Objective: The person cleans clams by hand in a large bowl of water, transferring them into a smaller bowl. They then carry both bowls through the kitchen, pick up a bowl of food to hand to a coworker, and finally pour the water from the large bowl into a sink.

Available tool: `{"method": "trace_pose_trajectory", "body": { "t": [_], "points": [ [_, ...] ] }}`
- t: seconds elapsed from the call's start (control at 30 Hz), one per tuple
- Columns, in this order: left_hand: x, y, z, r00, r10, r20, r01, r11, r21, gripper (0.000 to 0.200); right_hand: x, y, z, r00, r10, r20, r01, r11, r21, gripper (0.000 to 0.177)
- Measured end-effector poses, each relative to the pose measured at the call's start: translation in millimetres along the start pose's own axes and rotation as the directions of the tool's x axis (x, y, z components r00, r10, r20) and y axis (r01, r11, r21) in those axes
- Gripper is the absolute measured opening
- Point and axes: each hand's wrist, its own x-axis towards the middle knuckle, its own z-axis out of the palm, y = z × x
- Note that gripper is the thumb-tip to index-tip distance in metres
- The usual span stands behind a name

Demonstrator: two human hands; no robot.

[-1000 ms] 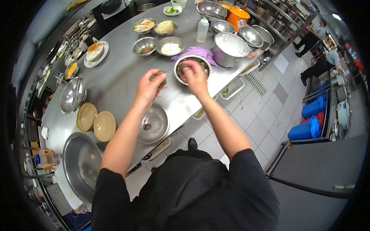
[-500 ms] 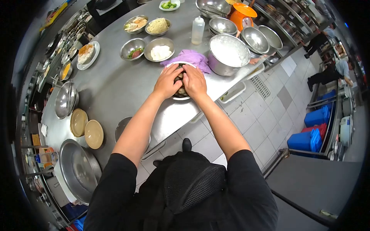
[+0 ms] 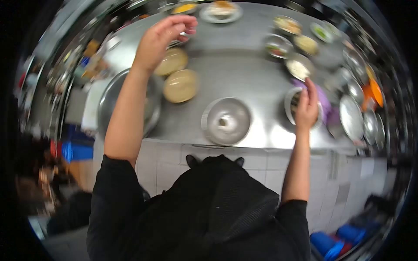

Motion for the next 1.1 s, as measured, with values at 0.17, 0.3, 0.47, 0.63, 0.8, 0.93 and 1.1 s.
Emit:
{"method": "trace_pose_trajectory", "body": {
  "t": [0.17, 0.3, 0.47, 0.63, 0.8, 0.93, 1.1],
  "points": [
    [-115, 28, -184, 0.925, -0.203, -0.322, 0.249, 0.962, 0.11, 0.029, -22, -121, 127, 0.836, -0.337, 0.433, 0.337, 0.938, 0.08, 0.03],
    [-205, -3, -260, 0.799, -0.365, -0.477, 0.463, 0.88, 0.102, 0.029, -65, -208, 261, 0.469, -0.487, 0.737, 0.459, 0.847, 0.267, 0.029],
    [-284, -63, -301, 0.723, -0.503, -0.473, 0.562, 0.827, -0.021, 0.024, -131, -211, 438, -0.005, -0.364, 0.931, 0.58, 0.758, 0.299, 0.037],
    [-315, -87, -318, 0.732, -0.56, -0.388, 0.565, 0.817, -0.114, 0.024, -167, -211, 506, -0.131, -0.093, 0.987, 0.741, 0.652, 0.16, 0.058],
    [-326, -103, -322, 0.72, -0.598, -0.352, 0.583, 0.796, -0.162, 0.023, -179, -216, 524, -0.134, 0.128, 0.983, 0.765, 0.643, 0.02, 0.068],
    [-327, -115, -322, 0.749, -0.583, -0.315, 0.559, 0.811, -0.172, 0.022, -186, -207, 534, -0.078, 0.077, 0.994, 0.676, 0.737, -0.004, 0.055],
    [-324, -126, -318, 0.767, -0.573, -0.288, 0.538, 0.819, -0.198, 0.022, -181, -207, 534, -0.06, 0.082, 0.995, 0.631, 0.775, -0.026, 0.045]
  ]
}}
